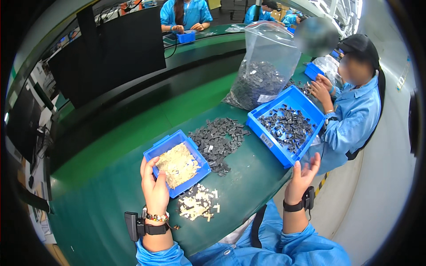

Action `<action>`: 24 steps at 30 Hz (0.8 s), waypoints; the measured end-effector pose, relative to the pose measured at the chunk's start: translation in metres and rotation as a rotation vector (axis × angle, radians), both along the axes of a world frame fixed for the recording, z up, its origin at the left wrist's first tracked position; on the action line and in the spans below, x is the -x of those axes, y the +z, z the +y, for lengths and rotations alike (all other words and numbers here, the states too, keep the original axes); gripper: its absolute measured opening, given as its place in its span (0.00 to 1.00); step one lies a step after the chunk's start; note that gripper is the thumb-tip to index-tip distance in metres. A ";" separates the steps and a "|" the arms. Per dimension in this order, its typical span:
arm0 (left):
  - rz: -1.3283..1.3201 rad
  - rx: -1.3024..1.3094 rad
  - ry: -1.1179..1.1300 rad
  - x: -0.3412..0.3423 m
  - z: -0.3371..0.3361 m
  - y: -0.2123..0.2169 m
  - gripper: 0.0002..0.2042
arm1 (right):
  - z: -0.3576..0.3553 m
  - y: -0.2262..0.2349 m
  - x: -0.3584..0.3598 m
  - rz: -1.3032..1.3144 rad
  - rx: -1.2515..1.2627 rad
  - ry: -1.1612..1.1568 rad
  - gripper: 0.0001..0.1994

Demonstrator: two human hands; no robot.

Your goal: Sorting small plastic or rubber components into bins on a factory assembly line.

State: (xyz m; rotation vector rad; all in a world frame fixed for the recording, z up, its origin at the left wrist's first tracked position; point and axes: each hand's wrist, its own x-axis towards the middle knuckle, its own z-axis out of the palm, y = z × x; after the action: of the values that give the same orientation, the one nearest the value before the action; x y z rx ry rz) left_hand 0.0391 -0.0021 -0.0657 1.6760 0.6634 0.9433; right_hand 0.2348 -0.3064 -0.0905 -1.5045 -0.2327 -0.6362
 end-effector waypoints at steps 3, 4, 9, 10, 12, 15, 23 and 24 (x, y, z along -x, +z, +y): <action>0.016 -0.046 0.026 0.001 0.000 -0.001 0.22 | 0.008 0.010 0.017 -0.329 0.301 -0.152 0.37; 0.035 -0.076 0.036 0.001 0.000 -0.001 0.24 | 0.016 0.013 0.019 -0.429 0.275 -0.121 0.33; 0.026 -0.102 0.063 0.003 0.000 -0.003 0.29 | 0.054 0.051 0.033 -0.424 0.488 0.379 0.15; 0.009 -0.099 0.075 0.002 -0.001 -0.003 0.29 | 0.062 0.056 0.030 -0.330 0.554 0.524 0.13; -0.025 -0.095 0.083 0.001 0.000 -0.004 0.28 | 0.077 0.059 0.027 -0.213 0.735 0.701 0.11; 0.004 -0.088 0.075 0.001 0.000 0.001 0.28 | 0.088 0.051 0.025 -0.205 0.982 0.685 0.10; 0.016 -0.104 0.087 0.001 -0.002 0.006 0.28 | 0.107 0.044 0.017 -0.091 1.063 0.670 0.09; -0.001 -0.100 0.090 0.003 -0.003 0.008 0.28 | 0.110 0.048 0.019 -0.121 1.049 0.635 0.09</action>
State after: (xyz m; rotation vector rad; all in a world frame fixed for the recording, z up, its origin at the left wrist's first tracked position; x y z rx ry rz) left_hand 0.0365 -0.0048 -0.0574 1.7454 0.7050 1.0565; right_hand 0.2161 -0.1961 -0.0427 -2.2092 -1.2247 -0.0428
